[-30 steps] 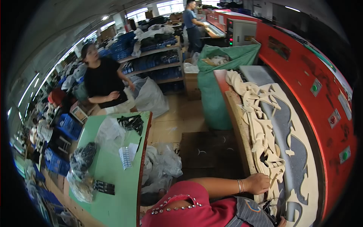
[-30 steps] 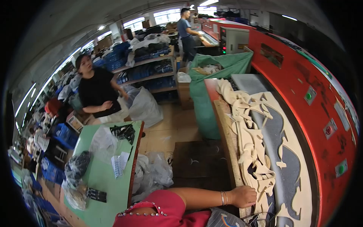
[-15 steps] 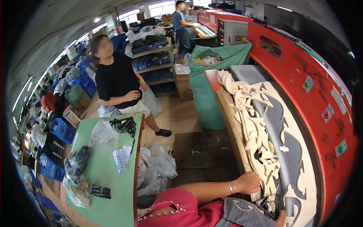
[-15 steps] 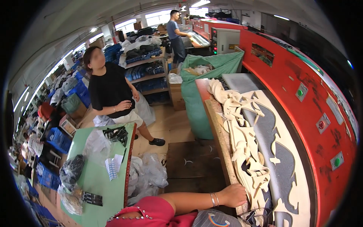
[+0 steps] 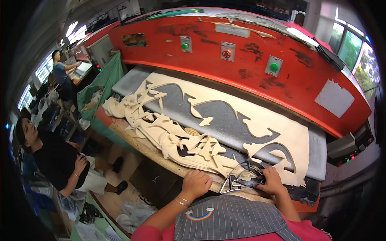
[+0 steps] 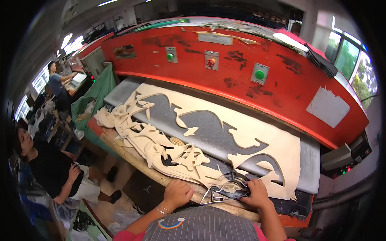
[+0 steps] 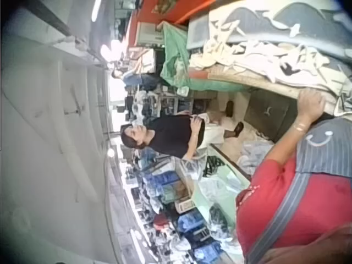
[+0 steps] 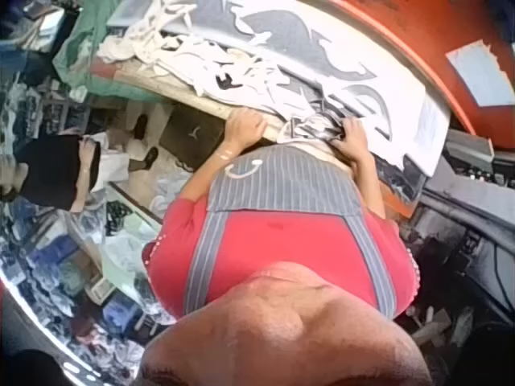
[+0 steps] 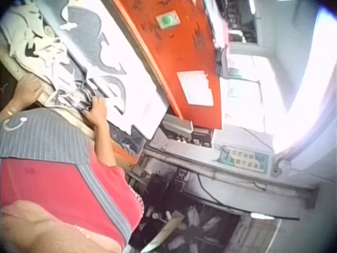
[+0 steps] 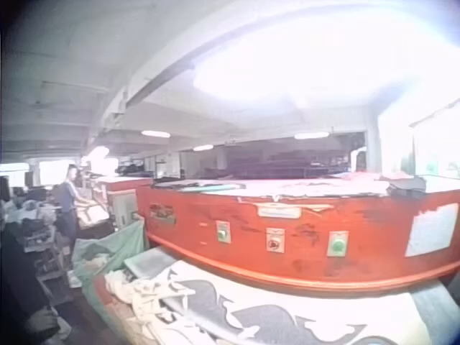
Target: Using an industrial press and a metal die-cutting tool to cut shoe components from sheet material.
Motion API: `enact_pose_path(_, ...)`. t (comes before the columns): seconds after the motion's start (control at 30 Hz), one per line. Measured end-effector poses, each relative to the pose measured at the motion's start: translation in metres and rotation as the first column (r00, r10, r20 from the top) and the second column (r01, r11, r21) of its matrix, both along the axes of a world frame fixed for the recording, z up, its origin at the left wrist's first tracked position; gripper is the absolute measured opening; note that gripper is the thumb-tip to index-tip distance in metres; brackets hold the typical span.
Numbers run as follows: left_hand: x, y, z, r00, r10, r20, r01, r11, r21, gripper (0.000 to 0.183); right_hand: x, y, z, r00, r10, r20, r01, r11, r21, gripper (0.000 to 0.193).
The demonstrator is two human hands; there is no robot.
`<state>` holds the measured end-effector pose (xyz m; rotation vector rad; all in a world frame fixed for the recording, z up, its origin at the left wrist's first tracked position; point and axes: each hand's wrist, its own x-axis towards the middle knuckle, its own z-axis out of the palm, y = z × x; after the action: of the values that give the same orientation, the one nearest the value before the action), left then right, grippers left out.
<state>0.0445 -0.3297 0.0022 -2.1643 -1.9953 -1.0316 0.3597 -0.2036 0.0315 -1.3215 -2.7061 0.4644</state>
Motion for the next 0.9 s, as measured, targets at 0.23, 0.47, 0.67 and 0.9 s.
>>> enact_pose_path(0.23, 0.009, 0.009, 0.001, 1.000, -0.003, -0.009, 0.003, 0.999, 0.043, 0.019, 0.008, 0.004, 0.003, 0.999, -0.043, 0.000, 0.043, 0.999, -0.003, 0.064)
enact_pose_path(0.47, -0.006, 0.008, 0.011, 0.998, -0.055, 0.023, 0.055, 0.998, -0.021, 0.017, 0.004, 0.001, -0.002, 0.998, -0.039, -0.053, 0.041, 0.999, 0.031, 0.063)
enact_pose_path(0.67, -0.095, 0.059, 0.038, 0.934, 0.256, 0.248, -0.213, 0.959, -0.189, 0.018, 0.006, -0.010, -0.002, 0.998, -0.057, -0.030, 0.058, 0.998, 0.019, 0.063)
enact_pose_path(0.9, -0.222, 0.081, 0.014, 0.823, 0.514, -0.242, -0.564, 0.684, -0.463, 0.058, -0.005, -0.001, -0.001, 0.999, -0.026, -0.028, 0.026, 0.999, 0.020, 0.064)
